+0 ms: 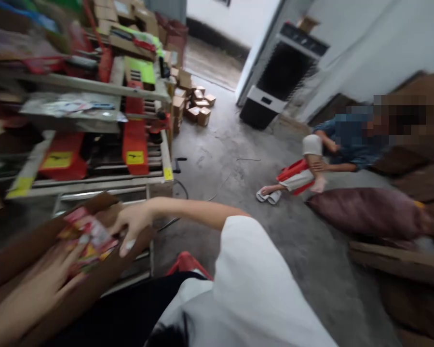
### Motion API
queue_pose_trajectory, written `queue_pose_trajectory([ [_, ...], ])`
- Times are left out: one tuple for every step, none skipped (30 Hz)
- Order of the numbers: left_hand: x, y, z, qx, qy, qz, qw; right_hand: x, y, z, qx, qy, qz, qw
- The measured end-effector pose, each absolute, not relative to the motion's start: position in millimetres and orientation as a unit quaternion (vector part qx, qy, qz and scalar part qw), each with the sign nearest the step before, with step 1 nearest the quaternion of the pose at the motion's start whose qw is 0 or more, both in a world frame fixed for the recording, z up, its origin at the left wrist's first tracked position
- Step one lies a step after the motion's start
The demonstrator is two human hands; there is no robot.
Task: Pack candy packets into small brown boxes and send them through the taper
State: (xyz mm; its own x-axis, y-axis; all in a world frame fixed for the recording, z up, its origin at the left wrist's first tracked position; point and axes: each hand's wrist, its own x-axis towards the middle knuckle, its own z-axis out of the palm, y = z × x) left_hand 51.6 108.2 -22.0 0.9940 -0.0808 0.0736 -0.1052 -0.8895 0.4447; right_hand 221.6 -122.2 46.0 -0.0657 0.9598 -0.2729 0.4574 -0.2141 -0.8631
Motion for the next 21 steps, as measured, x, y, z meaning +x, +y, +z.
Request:
queue_pose_trajectory([
  [52,115,-14,0.967,-0.051,-0.021,0.247,227,-122,44,-0.642,-0.546,0.457,0.284],
  [54,122,-5,0.956,-0.062,-0.08,0.275,232,-120,39,-0.661,-0.527,0.447,0.292],
  [56,126,5,0.94,-0.073,-0.135,0.305,237,-117,33,-0.675,-0.514,0.44,0.294],
  [58,129,13,0.923,-0.079,-0.172,0.336,241,-113,27,-0.688,-0.503,0.433,0.294],
  [59,130,20,0.909,-0.081,-0.195,0.361,243,-109,22,-0.697,-0.496,0.426,0.293],
  [59,128,24,0.904,-0.072,-0.194,0.374,243,-107,19,-0.705,-0.491,0.419,0.293],
  [58,124,25,0.908,-0.06,-0.175,0.376,241,-106,17,-0.714,-0.488,0.408,0.293],
  [56,118,24,0.917,-0.045,-0.143,0.37,237,-107,17,-0.724,-0.488,0.391,0.291],
  [52,112,20,0.928,-0.031,-0.102,0.358,231,-109,18,-0.738,-0.49,0.369,0.283],
  [48,105,14,0.938,-0.023,-0.061,0.341,224,-112,19,-0.755,-0.493,0.339,0.269],
  [44,100,8,0.947,-0.02,-0.022,0.32,215,-116,21,-0.778,-0.492,0.297,0.255],
  [40,95,2,0.954,-0.017,0.013,0.298,205,-119,22,-0.801,-0.49,0.242,0.244],
  [37,92,-2,0.962,-0.014,0.044,0.27,195,-121,22,-0.821,-0.487,0.18,0.238],
  [35,89,-5,0.968,-0.01,0.073,0.238,186,-122,22,-0.834,-0.484,0.116,0.238],
  [33,87,-5,0.974,-0.006,0.097,0.205,178,-122,21,-0.835,-0.49,0.062,0.242],
  [31,86,-5,0.978,-0.006,0.117,0.175,172,-120,19,-0.827,-0.505,0.024,0.247],
  [29,84,-3,0.98,-0.008,0.13,0.148,167,-116,17,-0.813,-0.529,0.006,0.245],
  [27,81,-1,0.983,-0.013,0.136,0.124,163,-110,16,-0.798,-0.555,0.008,0.234],
  [25,77,2,0.985,-0.015,0.141,0.102,162,-104,14,-0.787,-0.578,0.022,0.216],
  [22,73,3,0.986,-0.01,0.145,0.083,161,-97,14,-0.779,-0.595,0.042,0.193],
  [20,67,3,0.987,-0.002,0.148,0.067,163,-90,14,-0.775,-0.606,0.06,0.168],
])
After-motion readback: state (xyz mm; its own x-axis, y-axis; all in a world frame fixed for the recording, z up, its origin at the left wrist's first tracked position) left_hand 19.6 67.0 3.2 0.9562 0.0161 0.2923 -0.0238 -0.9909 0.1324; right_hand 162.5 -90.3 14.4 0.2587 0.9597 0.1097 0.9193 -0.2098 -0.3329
